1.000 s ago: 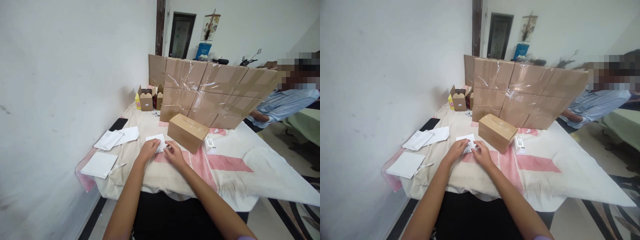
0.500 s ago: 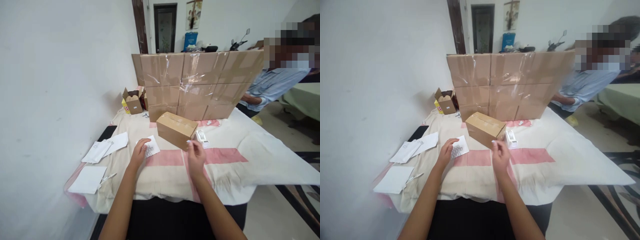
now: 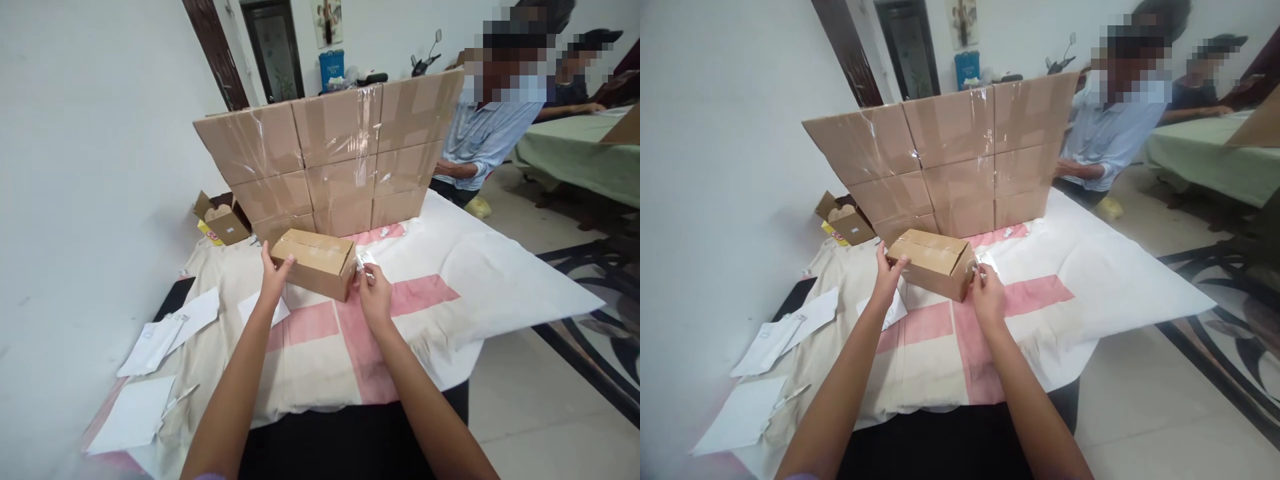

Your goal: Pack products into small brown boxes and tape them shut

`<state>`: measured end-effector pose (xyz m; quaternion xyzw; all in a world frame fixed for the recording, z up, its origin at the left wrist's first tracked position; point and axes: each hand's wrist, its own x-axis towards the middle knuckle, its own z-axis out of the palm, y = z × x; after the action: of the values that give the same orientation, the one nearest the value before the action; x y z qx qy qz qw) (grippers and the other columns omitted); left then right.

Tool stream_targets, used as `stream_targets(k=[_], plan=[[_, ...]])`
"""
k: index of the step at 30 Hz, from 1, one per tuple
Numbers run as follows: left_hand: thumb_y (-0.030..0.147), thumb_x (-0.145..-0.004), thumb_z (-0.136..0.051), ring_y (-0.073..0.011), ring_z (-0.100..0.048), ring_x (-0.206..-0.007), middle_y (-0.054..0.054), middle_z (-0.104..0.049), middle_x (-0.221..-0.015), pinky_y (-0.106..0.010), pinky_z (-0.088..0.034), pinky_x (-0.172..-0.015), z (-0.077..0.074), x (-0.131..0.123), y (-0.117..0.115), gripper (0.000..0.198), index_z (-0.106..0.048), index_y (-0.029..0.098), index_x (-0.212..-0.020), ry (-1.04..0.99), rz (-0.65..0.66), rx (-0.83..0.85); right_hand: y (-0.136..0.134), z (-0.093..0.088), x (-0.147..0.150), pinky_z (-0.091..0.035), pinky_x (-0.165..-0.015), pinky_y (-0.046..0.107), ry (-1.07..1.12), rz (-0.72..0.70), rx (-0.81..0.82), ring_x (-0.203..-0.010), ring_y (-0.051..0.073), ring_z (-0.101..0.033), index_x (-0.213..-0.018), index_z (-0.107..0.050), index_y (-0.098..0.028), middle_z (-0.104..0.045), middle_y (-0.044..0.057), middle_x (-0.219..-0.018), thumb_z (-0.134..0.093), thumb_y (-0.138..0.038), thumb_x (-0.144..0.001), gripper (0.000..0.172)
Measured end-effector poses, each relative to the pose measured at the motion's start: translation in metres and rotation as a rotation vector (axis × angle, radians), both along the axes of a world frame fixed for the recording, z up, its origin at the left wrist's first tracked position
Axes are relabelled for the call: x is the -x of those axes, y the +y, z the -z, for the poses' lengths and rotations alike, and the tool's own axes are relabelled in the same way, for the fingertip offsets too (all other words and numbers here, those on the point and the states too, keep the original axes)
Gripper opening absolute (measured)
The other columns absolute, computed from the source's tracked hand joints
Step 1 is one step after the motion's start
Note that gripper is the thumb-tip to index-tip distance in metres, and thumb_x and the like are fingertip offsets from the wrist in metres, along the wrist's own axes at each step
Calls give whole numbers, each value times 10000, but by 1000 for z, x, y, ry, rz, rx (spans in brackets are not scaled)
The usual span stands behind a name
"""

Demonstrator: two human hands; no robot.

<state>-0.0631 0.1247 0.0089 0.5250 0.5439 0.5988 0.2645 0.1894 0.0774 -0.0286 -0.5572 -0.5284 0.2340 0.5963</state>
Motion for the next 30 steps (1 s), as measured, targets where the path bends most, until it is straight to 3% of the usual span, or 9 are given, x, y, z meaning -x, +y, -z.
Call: stream_targets(k=[4, 11, 17, 24, 30], plan=[[582, -715, -805, -319, -362, -1466, -208, -291, -1597, -443, -327, -1202, 4, -10, -21, 1162, -134, 203, -1584, -21, -46, 52, 1, 1, -2, -543, -734, 342, 11, -35, -21, -767, 204, -686, -1189, -618, -223, -733, 88, -1123, -501, -363, -968, 287], [542, -717, -815, -320, -435, -1413, -206, -359, -1550, -449, -369, -1170, -6, -11, -44, 1158, -134, 218, -1596, 2, -79, 88, 3, 1, 4, -529, -825, 364, -54, 19, -88, -848, 212, -660, -1142, -636, -212, -718, 82, -1085, -473, -281, -955, 258], [526, -701, -828, -305, -519, -1338, -202, -429, -1479, -439, -438, -1114, -9, -10, -46, 1228, -56, 226, -1608, -2, -94, 126, 3, 4, 6, -520, -804, 369, -69, -22, -118, -883, 230, -646, -1043, -608, -195, -684, 105, -1018, -447, -228, -920, 205], [563, -779, -751, -301, -359, -1480, -213, -280, -1613, -404, -355, -1188, -4, -11, -40, 1137, -75, 177, -1607, 41, -27, 70, -2, 7, 2, -533, -753, 357, -21, -57, -93, -871, 232, -686, -1096, -591, -208, -710, 84, -970, -473, -238, -913, 220], [530, -786, -751, -318, -390, -1465, -222, -311, -1607, -443, -367, -1184, -5, -9, -39, 1113, -89, 175, -1608, 47, -19, 80, -2, 9, 1, -527, -760, 348, 8, -74, -72, -859, 222, -675, -1075, -593, -219, -709, 75, -985, -490, -258, -909, 199]])
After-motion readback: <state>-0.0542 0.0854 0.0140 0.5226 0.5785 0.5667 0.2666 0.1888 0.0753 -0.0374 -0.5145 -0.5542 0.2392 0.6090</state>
